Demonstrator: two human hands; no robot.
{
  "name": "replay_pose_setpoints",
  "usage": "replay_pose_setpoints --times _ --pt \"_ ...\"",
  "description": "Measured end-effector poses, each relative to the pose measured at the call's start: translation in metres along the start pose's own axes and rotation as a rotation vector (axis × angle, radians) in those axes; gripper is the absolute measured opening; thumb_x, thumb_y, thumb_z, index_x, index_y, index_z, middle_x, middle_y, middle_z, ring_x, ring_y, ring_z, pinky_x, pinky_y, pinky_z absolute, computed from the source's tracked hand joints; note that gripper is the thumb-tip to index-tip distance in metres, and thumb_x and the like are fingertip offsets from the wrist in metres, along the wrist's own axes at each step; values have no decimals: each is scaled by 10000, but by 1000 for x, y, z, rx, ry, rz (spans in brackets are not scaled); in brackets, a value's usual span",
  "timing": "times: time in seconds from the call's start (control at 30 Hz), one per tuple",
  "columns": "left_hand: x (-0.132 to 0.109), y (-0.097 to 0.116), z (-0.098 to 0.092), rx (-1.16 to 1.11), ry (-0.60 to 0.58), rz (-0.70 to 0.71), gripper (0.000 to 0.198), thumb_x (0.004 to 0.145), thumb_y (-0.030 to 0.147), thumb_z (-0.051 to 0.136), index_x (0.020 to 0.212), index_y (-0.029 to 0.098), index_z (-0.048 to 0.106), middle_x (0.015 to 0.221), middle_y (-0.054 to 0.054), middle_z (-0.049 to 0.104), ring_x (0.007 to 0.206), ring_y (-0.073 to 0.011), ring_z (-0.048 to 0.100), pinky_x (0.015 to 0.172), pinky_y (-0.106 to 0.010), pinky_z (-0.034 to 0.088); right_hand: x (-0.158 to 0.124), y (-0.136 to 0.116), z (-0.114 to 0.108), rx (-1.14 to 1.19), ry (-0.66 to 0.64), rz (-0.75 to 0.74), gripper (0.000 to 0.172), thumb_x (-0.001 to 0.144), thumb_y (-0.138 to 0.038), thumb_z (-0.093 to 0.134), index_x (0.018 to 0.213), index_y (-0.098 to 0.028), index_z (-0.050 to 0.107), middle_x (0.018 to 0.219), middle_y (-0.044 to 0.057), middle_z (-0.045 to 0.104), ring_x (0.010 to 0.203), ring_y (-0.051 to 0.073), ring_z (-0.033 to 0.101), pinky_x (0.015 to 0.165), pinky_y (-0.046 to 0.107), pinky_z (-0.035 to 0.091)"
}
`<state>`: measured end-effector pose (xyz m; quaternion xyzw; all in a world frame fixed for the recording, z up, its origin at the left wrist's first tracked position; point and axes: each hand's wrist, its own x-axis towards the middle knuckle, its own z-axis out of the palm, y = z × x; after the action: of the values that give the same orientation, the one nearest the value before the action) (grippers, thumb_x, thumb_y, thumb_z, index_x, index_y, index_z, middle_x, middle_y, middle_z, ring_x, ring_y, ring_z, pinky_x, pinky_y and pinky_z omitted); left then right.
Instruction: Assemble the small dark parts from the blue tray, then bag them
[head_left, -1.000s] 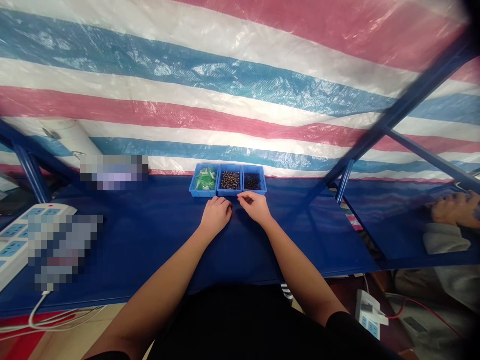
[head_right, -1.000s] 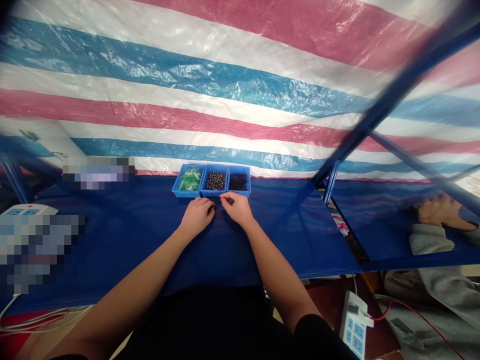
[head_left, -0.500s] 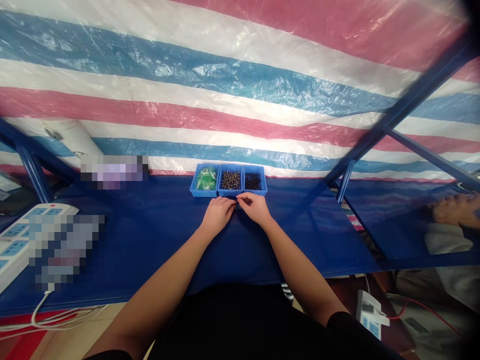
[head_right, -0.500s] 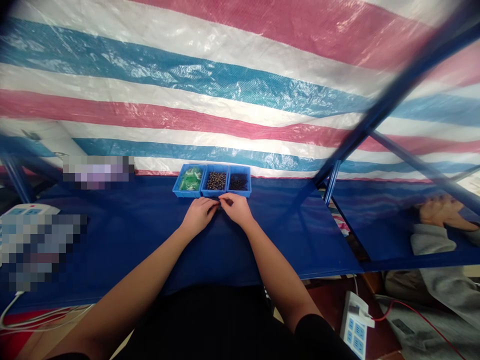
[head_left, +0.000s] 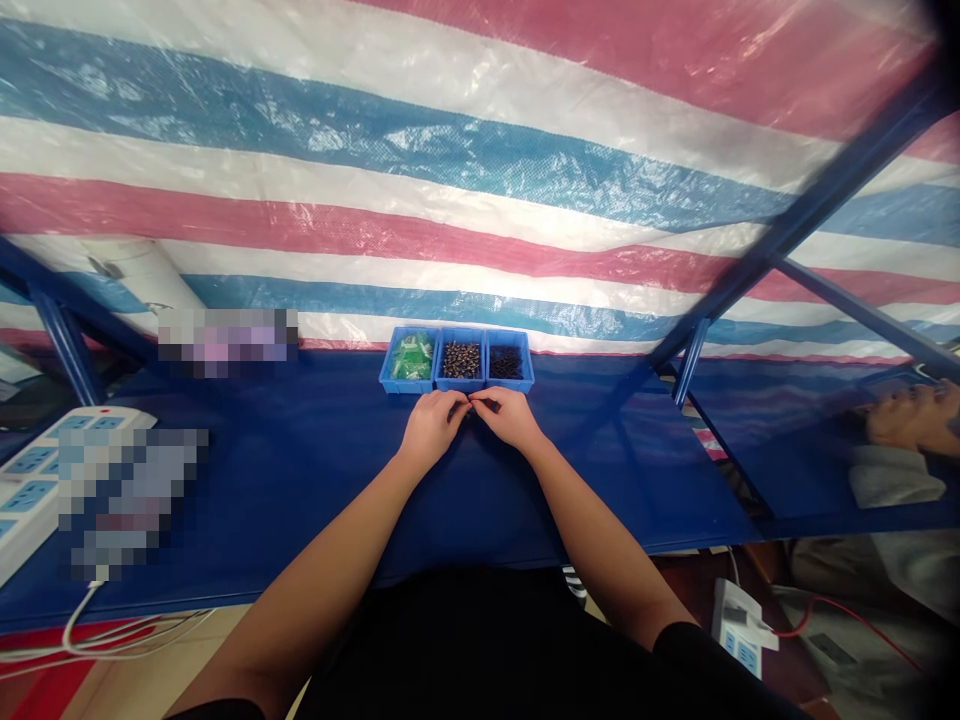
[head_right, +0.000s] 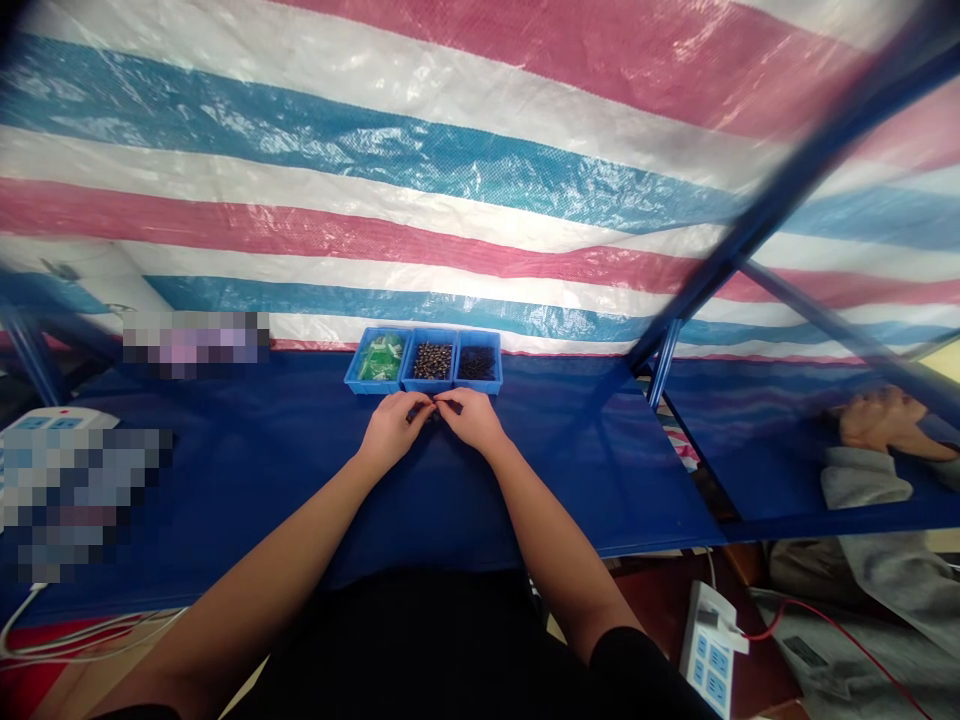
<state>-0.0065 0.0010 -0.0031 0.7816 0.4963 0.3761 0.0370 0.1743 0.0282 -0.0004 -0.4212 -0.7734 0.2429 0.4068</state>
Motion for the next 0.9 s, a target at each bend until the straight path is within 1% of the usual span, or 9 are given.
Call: replay_pose_setpoints --times 0.07,0.17,0.27,0.4,0.47,0.57,0.67,0.77,0.9 --pt "0 1 0 -50 25 -39 164 920 331 540 964 212 644 900 -39 700 837 -192 627 787 -322 471 -1 0 2 24 -17 0 187 857 -262 598 962 -217 746 921 45 737 778 172 661 765 303 524" --pt "0 4 -1 -174 55 -156 180 897 353 574 1004 222 636 965 -32 712 870 -178 659 754 -284 498 -3 -3 4 124 -49 24 290 866 -269 585 1134 -221 688 905 34 737 755 158 665 755 291 533" --pt "0 6 -3 -267 56 -291 255 861 394 622 1050 224 605 990 -24 724 817 -160 684 681 -250 508 -5 -10 6 207 -93 27 402 866 -271 579 1265 -231 612 923 28 731 733 142 661 740 275 538" --pt "1 8 -7 -315 28 -379 360 824 433 663 1109 233 574 899 -2 748 681 -144 683 644 -244 510 -8 -17 9 229 -75 13 322 856 -292 590 1158 -231 683 996 36 729 697 135 645 686 266 537" --pt "1 11 -8 -361 15 -381 365 855 422 628 1164 238 562 884 -1 753 704 -151 698 679 -250 525 -8 -18 10 214 -35 32 262 849 -303 602 1071 -229 721 958 31 739 672 140 642 667 270 538" --pt "2 13 -10 -422 -17 -349 348 916 394 540 1227 241 553 919 -13 755 805 -166 717 758 -268 542 -7 -17 11 214 62 94 199 836 -330 626 951 -226 750 913 31 747 718 167 670 704 291 554" --pt "2 12 -11 -402 -35 -302 372 921 379 526 1269 248 542 1005 -23 746 832 -170 717 770 -278 553 -4 -16 10 285 131 162 205 822 -354 642 921 -210 749 905 44 748 755 185 688 723 306 567" --pt "3 8 -9 -346 5 -265 337 895 373 564 1202 239 599 1040 -29 734 867 -171 706 763 -270 556 -1 -12 8 390 152 199 238 809 -379 656 941 -193 726 882 54 741 745 182 692 708 301 572" --pt "3 4 -7 -302 16 -234 232 897 375 550 1020 221 673 979 -29 729 841 -164 687 755 -261 544 0 -6 8 455 126 218 254 797 -393 669 943 -187 699 830 47 729 736 174 691 711 295 572"
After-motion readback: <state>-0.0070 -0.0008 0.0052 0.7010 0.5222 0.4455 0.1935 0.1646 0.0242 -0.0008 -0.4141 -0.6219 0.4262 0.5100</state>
